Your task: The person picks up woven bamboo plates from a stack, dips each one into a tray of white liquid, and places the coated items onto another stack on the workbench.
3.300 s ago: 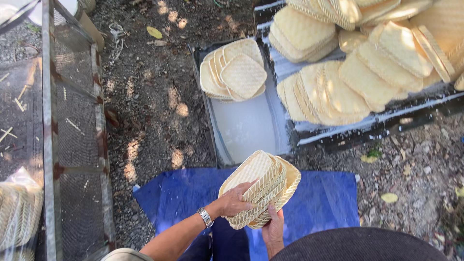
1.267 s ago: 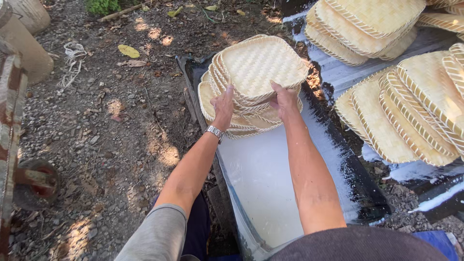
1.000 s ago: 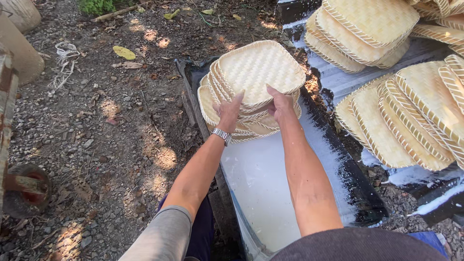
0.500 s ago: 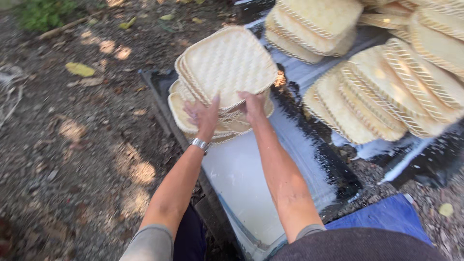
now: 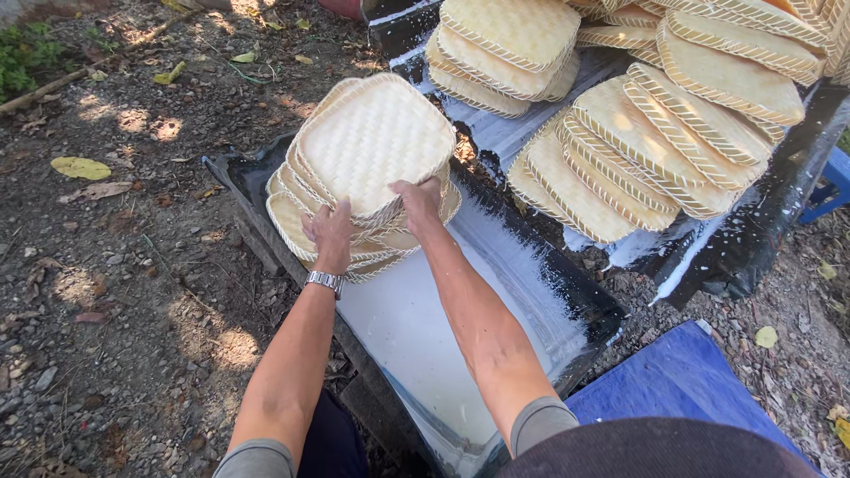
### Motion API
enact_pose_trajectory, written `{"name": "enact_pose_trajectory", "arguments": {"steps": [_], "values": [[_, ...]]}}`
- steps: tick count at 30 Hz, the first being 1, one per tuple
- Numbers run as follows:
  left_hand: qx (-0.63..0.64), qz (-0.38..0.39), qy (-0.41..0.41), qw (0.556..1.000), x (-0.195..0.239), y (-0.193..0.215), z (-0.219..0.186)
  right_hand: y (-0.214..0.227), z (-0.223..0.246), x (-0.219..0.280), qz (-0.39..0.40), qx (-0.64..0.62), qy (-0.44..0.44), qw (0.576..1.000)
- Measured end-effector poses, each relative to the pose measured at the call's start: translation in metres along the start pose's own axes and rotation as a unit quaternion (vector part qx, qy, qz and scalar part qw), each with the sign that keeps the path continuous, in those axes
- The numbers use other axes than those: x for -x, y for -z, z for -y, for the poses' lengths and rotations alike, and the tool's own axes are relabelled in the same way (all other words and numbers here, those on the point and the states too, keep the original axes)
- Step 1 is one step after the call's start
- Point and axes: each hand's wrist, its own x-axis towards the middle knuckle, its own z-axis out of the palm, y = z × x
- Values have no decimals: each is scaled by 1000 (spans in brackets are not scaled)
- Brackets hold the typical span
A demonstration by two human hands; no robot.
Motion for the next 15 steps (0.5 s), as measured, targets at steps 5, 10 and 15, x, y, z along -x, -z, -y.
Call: {"name": "enact_pose_trajectory", "arguments": {"steps": [5, 10, 15], "values": [[2, -12, -61, 998, -14, -18, 34, -28, 14, 16, -29, -44, -2, 999], [194, 15, -8, 981, -11, -14, 29, -24, 4, 13, -14, -143, -72, 987], [136, -60, 50, 988, 7, 13, -28, 3, -15, 6, 7, -289, -93, 953]]}}
